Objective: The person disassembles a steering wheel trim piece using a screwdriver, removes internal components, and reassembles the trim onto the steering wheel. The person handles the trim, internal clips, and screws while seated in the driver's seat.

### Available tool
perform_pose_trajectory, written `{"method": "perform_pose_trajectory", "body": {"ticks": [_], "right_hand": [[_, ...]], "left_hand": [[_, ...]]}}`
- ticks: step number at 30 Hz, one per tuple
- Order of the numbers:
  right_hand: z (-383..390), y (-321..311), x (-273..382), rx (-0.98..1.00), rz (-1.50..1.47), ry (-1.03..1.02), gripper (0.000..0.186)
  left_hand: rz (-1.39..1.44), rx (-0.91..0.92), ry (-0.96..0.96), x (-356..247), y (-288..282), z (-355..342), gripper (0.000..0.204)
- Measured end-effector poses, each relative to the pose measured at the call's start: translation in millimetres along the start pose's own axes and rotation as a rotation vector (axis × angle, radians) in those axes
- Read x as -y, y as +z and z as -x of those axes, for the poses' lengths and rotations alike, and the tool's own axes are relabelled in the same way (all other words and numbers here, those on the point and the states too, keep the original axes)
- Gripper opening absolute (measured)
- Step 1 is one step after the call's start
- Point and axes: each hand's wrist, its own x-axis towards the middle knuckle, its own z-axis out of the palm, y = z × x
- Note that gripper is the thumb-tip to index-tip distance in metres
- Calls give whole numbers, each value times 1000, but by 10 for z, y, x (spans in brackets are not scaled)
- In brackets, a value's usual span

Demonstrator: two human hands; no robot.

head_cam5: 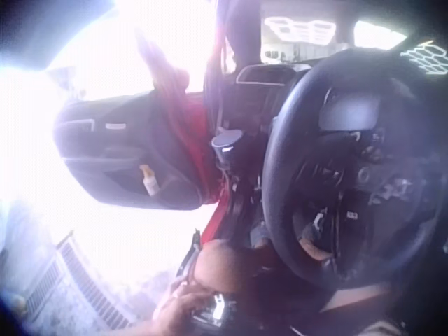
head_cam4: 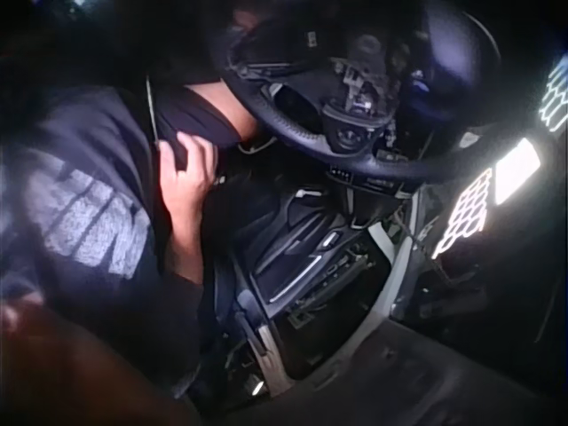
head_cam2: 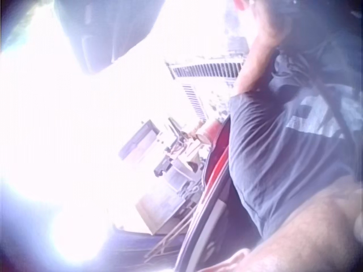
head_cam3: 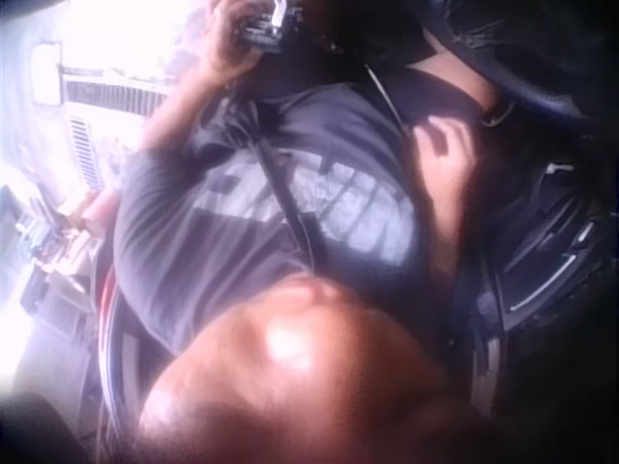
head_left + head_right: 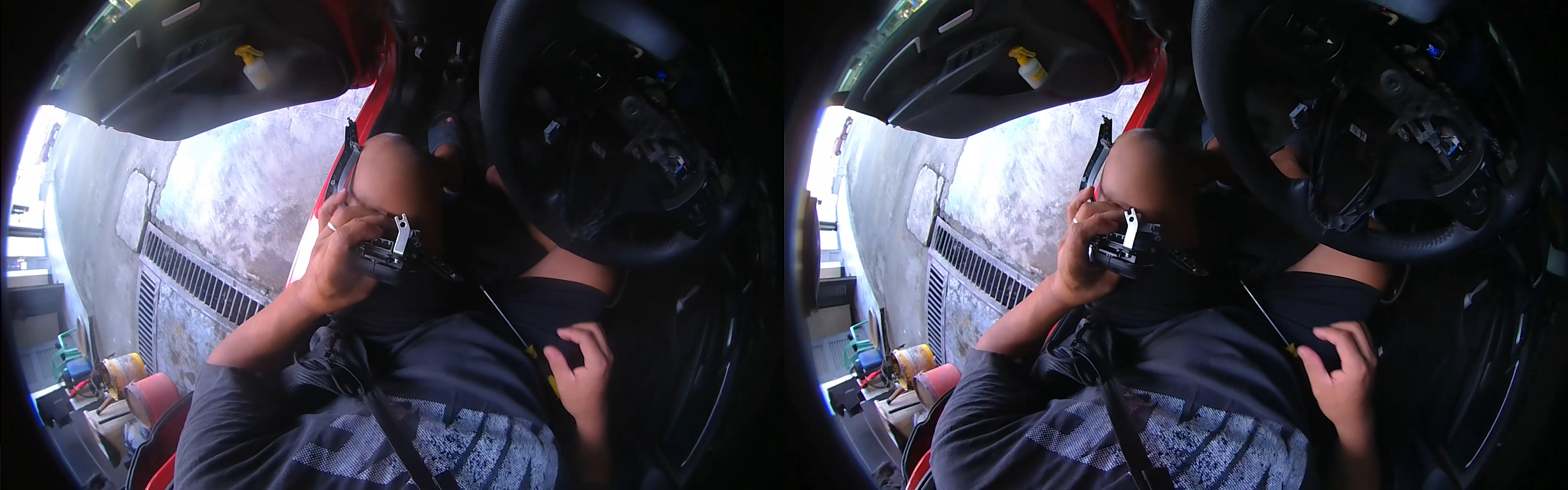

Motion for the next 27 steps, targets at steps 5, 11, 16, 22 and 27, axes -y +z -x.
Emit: {"method": "perform_pose_trajectory", "body": {"ticks": [5, 11, 16, 22, 27], "right_hand": [[-895, 540, 579, -33, -237, -338, 22], [-1402, 1147, 809, 1, -240, -466, 25], [-1475, 1404, 844, 24, -211, -459, 29], [-1492, 1547, 863, -35, -170, -559, 35], [-1490, 1611, 838, -73, -142, -626, 36]], "left_hand": [[6, 4, -53, 37, 40, 63, 62], [82, -89, -94, 102, 88, 111, 65], [95, -95, -120, 157, 46, 128, 62], [121, -104, -128, 193, 48, 189, 59], [156, -90, -125, 213, 18, 205, 57]]}}
